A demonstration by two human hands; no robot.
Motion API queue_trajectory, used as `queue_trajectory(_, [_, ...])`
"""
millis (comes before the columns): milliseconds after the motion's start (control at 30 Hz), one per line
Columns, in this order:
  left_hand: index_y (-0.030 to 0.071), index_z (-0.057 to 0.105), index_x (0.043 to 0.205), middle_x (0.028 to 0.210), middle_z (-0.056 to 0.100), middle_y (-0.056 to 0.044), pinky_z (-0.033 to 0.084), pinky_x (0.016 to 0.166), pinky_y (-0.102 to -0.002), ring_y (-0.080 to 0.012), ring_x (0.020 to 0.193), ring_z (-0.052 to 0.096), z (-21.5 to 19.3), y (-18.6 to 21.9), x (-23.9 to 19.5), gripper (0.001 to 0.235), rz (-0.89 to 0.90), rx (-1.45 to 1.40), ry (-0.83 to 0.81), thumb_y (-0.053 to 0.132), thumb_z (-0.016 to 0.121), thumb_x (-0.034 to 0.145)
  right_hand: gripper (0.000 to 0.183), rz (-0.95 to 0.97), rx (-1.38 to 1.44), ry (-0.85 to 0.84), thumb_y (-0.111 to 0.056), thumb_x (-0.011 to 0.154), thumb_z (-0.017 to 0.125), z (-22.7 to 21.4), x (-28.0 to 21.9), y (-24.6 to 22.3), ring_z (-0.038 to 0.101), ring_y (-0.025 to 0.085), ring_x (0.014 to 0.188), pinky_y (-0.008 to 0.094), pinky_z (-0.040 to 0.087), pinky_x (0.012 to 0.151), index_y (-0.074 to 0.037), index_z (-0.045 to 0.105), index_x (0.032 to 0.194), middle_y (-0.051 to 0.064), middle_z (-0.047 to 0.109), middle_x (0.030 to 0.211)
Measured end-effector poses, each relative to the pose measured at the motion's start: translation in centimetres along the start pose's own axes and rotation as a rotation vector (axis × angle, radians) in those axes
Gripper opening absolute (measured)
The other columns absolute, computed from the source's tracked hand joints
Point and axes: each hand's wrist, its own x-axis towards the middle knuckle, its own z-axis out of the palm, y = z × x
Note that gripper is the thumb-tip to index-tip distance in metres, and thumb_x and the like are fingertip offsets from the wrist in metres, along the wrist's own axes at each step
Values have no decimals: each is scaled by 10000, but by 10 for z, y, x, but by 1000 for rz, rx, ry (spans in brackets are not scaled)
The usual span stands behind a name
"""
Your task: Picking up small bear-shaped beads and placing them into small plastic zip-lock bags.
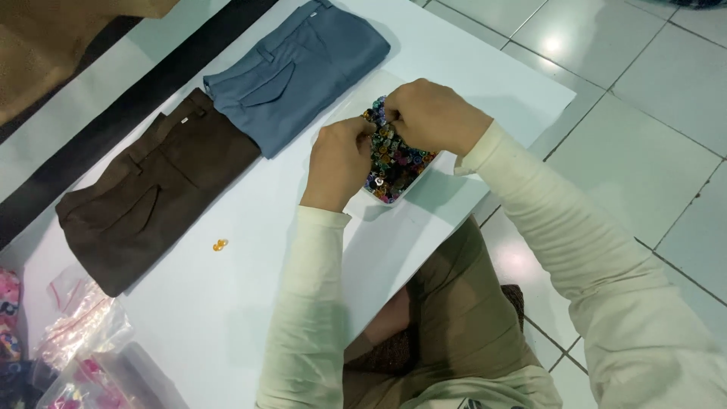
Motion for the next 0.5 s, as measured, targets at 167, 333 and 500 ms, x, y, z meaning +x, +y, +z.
queue_trajectory(167, [-50,743,1068,984,727,-270,604,770,-478,-427,943,720,6,-6,-1,211,40,40,27,-50,583,930,120,17,-157,93,43,864,611,12,-3,12,672,297,617,393,544,518,20,729,869,143,656,707])
queue_trajectory(333, [-98,733,1019,1172,670,-350,575,889,-565,-521,1116,648,30,-9,0,199,97,111,-76,-78,632,848,81,-10,-138,139,56,878,608,14,1,-9,656,286,646,385,541,525,64,689,883,148,610,749])
queue_trajectory(500, [-70,713,1022,831,713,-242,604,654,-448,-389,814,736,5,8,-7,204,16,130,-139,-23,549,910,138,-34,-134,-33,107,874,565,52,13,20,667,300,640,368,557,534,67,684,815,164,632,682])
